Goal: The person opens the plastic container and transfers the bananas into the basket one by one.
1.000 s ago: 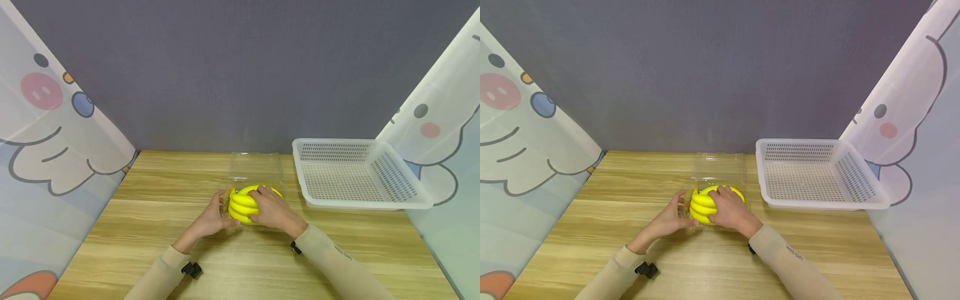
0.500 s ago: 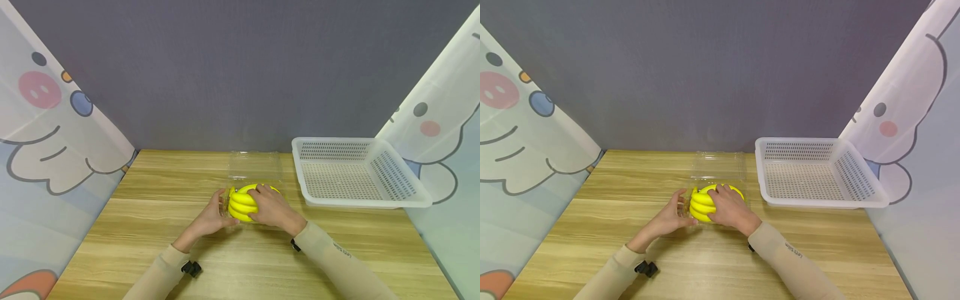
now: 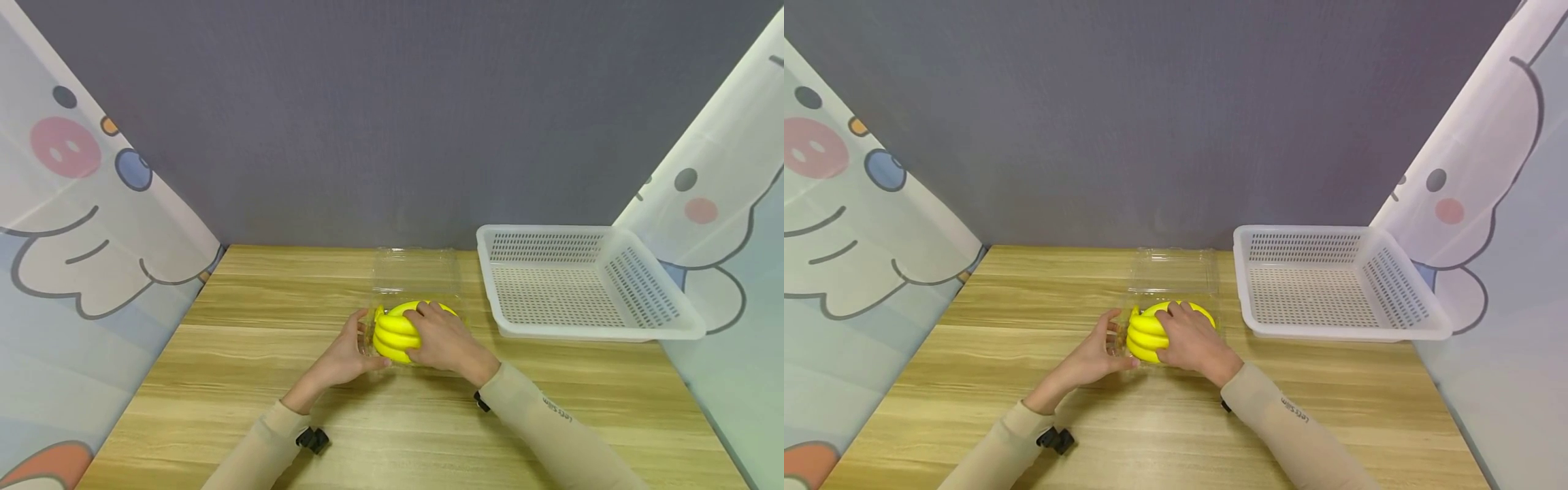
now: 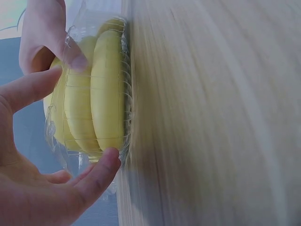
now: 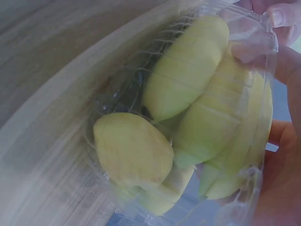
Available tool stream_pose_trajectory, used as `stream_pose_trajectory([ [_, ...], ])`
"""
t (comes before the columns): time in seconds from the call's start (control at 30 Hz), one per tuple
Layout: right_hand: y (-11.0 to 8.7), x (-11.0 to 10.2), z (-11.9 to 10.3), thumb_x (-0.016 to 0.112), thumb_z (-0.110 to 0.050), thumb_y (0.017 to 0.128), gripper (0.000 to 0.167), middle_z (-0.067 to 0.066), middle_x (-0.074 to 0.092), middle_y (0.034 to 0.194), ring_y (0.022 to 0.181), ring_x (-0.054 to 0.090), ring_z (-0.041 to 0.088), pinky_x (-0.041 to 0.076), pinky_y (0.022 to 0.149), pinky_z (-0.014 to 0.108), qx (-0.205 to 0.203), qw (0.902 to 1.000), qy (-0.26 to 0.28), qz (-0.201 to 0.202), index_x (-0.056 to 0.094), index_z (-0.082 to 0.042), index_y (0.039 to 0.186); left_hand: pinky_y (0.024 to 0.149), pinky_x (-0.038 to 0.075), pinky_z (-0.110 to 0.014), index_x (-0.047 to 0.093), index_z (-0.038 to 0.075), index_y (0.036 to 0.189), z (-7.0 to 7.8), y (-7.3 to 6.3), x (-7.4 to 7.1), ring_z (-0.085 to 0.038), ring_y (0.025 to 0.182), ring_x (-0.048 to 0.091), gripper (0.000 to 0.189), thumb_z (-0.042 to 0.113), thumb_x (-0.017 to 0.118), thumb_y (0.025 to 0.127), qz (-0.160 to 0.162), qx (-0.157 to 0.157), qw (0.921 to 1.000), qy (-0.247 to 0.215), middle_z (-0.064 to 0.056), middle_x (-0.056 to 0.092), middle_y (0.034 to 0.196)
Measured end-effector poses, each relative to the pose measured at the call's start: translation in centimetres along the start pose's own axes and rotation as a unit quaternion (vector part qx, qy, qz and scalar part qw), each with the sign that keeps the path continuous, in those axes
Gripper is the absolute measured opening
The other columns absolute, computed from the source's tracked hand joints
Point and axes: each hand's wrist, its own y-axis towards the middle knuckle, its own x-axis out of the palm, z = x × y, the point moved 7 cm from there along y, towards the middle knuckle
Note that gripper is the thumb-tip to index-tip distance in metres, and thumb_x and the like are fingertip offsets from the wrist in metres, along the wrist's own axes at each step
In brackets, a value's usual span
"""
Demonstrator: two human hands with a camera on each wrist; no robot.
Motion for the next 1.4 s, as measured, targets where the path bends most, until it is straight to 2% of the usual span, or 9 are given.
stream_pose_trajectory([
  [0.27,0.0,-0.2,0.3,0.080,-0.031,0.078,0.064,0.004,0.054,0.104,0.090,0.047,0.020,0.045,0.068,0.035,0.011,0.9996,0.024,0.008,0.063,-0.007,0.134,0.096,0.047,-0.055,0.016,0.007,0.160,0.1,-0.1,0.0,-0.038,0.126,0.049,0.115,0.031,0.090,0.075,0.000,0.000,1.0000,-0.003,-0.022,0.042,0.142],
  [0.6,-0.2,-0.6,0.3,0.079,-0.034,0.080,0.066,0.006,0.057,0.108,0.093,0.052,0.021,0.048,0.076,0.038,0.005,0.9999,0.004,0.013,0.059,-0.009,0.137,0.098,0.047,-0.055,0.017,0.008,0.160,0.0,-0.1,0.0,-0.037,0.126,0.049,0.115,0.032,0.090,0.075,-0.001,-0.003,1.0000,-0.005,-0.021,0.043,0.142],
  [0.8,0.0,-0.9,0.3,0.075,-0.035,0.081,0.064,0.006,0.059,0.110,0.093,0.053,0.022,0.050,0.073,0.038,-0.005,0.9997,-0.014,0.021,0.060,-0.008,0.137,0.097,0.047,-0.054,0.016,0.008,0.161,-0.2,0.0,-0.1,-0.036,0.125,0.049,0.115,0.033,0.090,0.076,-0.001,-0.002,1.0000,-0.002,-0.019,0.043,0.141],
  [1.1,0.1,-1.4,0.5,0.072,-0.037,0.081,0.065,0.005,0.061,0.112,0.091,0.053,0.020,0.049,0.064,0.036,-0.004,0.9997,-0.004,0.024,0.059,-0.010,0.139,0.095,0.048,-0.053,0.017,0.007,0.160,-0.1,0.0,0.0,-0.035,0.123,0.050,0.115,0.034,0.090,0.076,-0.001,0.000,1.0000,0.008,-0.019,0.045,0.139],
  [1.4,-0.1,-2.4,0.6,0.073,-0.037,0.081,0.063,0.005,0.063,0.113,0.094,0.057,0.021,0.053,0.069,0.039,-0.029,0.9984,-0.012,0.047,0.062,-0.011,0.136,0.097,0.047,-0.053,0.017,0.007,0.160,0.1,-0.1,-0.1,-0.035,0.124,0.049,0.115,0.033,0.090,0.075,0.000,-0.001,0.9999,0.014,-0.018,0.045,0.138],
])
